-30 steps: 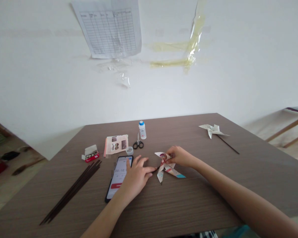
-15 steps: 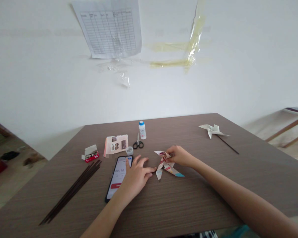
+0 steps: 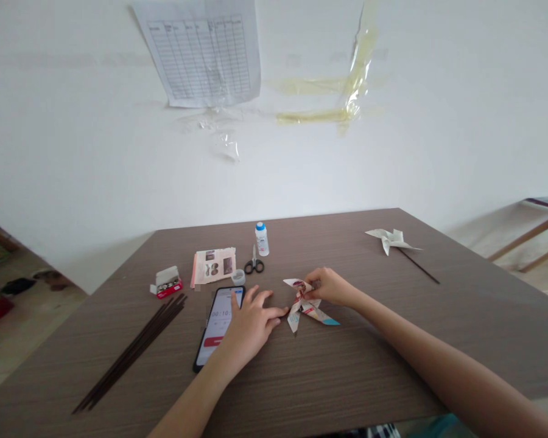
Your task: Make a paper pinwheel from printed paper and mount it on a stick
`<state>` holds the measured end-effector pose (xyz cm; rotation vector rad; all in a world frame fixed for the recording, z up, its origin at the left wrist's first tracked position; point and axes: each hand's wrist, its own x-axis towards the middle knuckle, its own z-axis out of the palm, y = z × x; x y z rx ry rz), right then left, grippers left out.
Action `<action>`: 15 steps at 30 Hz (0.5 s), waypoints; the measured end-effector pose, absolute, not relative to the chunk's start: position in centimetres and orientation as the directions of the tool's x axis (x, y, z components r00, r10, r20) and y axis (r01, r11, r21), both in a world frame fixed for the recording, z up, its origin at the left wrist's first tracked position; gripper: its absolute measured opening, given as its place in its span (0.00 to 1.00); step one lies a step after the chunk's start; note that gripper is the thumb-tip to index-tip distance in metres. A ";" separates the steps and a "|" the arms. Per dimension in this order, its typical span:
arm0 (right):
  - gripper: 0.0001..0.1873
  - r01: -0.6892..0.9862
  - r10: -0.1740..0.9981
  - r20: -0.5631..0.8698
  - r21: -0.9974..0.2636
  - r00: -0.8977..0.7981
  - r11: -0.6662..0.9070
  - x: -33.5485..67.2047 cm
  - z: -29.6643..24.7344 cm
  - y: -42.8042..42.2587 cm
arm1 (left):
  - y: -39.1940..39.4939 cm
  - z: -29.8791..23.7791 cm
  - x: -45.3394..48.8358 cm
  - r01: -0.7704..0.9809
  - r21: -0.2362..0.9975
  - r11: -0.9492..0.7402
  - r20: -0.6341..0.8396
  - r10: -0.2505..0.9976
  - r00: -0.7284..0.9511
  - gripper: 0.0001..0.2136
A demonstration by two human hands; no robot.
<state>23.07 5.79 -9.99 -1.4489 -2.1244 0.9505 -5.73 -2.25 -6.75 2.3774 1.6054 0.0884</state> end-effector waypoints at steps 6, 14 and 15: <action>0.02 0.631 0.925 -0.065 -0.749 -0.375 0.203 23.0 -9.7 5.7 | -2.2 -6.9 -5.8 0.896 0.290 -0.335 -0.090 0.923 0.374 0.22; 0.06 0.680 0.959 -0.099 -0.725 -0.265 0.113 21.6 -8.7 5.0 | -2.5 -6.5 -5.5 0.911 0.254 -0.325 -0.123 0.923 0.363 0.24; 0.06 0.689 0.963 -0.100 -0.717 -0.249 0.104 21.4 -8.5 4.9 | -2.4 -6.6 -5.5 0.912 0.251 -0.326 -0.120 0.924 0.363 0.24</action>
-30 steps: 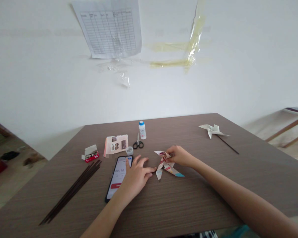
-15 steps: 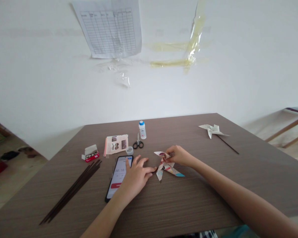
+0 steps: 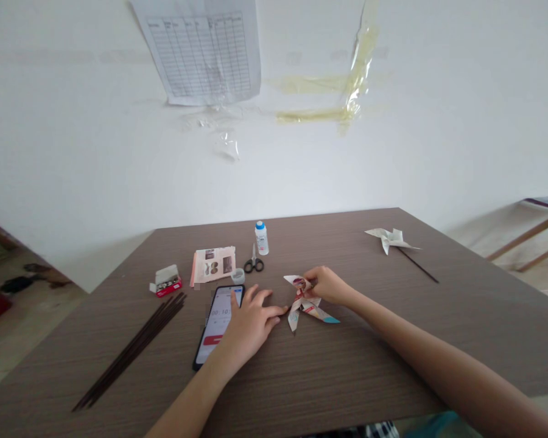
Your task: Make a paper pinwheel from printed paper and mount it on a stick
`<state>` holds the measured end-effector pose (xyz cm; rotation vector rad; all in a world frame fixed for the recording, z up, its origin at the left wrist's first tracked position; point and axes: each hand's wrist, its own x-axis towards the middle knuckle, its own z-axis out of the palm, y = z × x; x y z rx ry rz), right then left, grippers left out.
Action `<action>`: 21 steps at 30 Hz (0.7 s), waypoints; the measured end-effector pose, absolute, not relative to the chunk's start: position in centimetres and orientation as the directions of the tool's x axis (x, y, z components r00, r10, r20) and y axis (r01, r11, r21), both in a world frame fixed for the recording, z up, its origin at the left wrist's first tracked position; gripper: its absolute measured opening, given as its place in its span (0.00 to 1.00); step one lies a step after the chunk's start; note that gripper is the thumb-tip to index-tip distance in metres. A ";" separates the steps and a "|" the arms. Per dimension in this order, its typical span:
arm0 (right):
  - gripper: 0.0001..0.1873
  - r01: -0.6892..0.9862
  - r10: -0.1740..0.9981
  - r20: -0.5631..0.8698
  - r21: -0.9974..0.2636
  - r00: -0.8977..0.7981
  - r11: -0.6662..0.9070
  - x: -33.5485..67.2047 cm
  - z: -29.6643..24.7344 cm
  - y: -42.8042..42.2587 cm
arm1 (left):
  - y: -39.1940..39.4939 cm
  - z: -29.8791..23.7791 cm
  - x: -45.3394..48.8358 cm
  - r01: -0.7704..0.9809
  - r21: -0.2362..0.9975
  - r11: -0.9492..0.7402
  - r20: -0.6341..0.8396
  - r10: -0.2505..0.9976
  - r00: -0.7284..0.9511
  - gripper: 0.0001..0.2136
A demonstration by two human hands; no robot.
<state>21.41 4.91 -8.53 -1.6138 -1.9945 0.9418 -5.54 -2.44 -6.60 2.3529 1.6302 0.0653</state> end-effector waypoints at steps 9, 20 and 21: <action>0.09 0.743 0.973 -0.151 -0.669 -0.173 0.029 20.4 -8.3 5.4 | -2.2 -7.5 -6.0 0.904 0.219 -0.368 -0.081 0.916 0.393 0.22; 0.09 0.784 0.975 -0.188 -0.620 -0.119 -0.024 19.7 -8.2 6.1 | -2.2 -7.0 -5.8 0.903 0.254 -0.346 -0.113 0.917 0.383 0.21; 0.09 0.787 0.976 -0.186 -0.617 -0.116 -0.024 19.6 -8.2 6.1 | -2.2 -7.0 -5.8 0.900 0.260 -0.349 -0.106 0.916 0.386 0.21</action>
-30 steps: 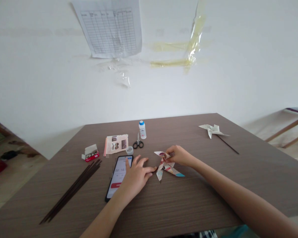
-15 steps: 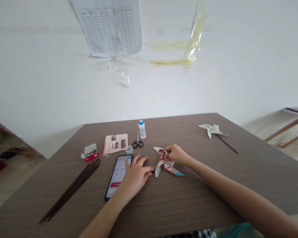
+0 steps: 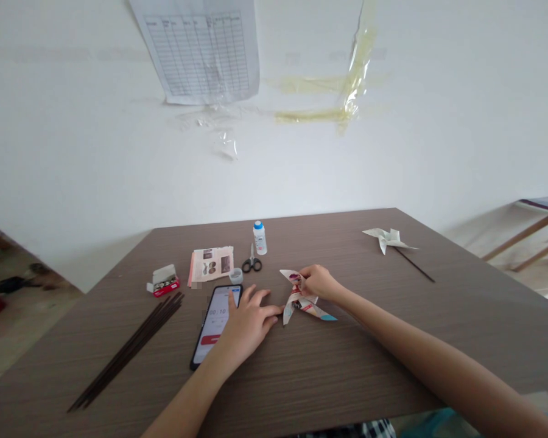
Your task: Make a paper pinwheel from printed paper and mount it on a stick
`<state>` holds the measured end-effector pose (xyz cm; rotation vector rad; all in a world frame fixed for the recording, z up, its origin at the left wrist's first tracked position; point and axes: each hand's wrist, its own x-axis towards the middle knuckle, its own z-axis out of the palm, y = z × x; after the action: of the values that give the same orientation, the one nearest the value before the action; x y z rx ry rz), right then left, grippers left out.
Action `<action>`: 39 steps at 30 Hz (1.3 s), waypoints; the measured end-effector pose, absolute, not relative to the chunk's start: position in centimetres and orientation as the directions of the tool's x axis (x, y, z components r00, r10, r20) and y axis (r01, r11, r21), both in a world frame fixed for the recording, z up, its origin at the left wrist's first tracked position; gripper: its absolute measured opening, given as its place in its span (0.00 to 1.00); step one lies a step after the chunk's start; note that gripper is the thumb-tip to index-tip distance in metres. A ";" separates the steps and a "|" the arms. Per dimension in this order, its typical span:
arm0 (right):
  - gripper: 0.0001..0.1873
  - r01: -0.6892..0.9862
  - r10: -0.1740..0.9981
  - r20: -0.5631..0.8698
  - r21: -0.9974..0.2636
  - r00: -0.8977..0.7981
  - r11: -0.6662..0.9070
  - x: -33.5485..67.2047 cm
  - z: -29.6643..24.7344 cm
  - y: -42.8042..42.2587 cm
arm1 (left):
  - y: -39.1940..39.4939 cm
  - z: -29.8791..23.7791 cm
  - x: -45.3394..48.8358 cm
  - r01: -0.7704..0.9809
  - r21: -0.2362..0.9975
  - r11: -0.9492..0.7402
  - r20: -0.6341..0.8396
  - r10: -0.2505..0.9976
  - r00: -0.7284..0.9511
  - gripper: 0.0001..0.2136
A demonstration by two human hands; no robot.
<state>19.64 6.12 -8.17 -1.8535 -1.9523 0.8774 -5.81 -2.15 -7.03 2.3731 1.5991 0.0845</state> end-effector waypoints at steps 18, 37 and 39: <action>0.09 0.755 0.981 -0.163 -0.656 -0.101 -0.031 19.2 -8.9 6.4 | -2.2 -6.7 -5.6 0.901 0.272 -0.339 -0.097 0.922 0.376 0.19; 0.19 0.822 0.977 -0.191 -0.569 -0.092 -0.033 18.5 -7.9 5.5 | -2.3 -6.3 -5.3 0.916 0.223 -0.333 -0.141 0.919 0.368 0.20; 0.20 0.825 0.979 -0.182 -0.565 -0.095 -0.025 18.5 -7.9 5.4 | -2.2 -6.5 -5.3 0.913 0.225 -0.340 -0.128 0.919 0.374 0.20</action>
<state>18.47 5.41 -7.89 -1.9058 -1.9818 0.8118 -5.32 -2.20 -6.47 2.3778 1.6255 0.0316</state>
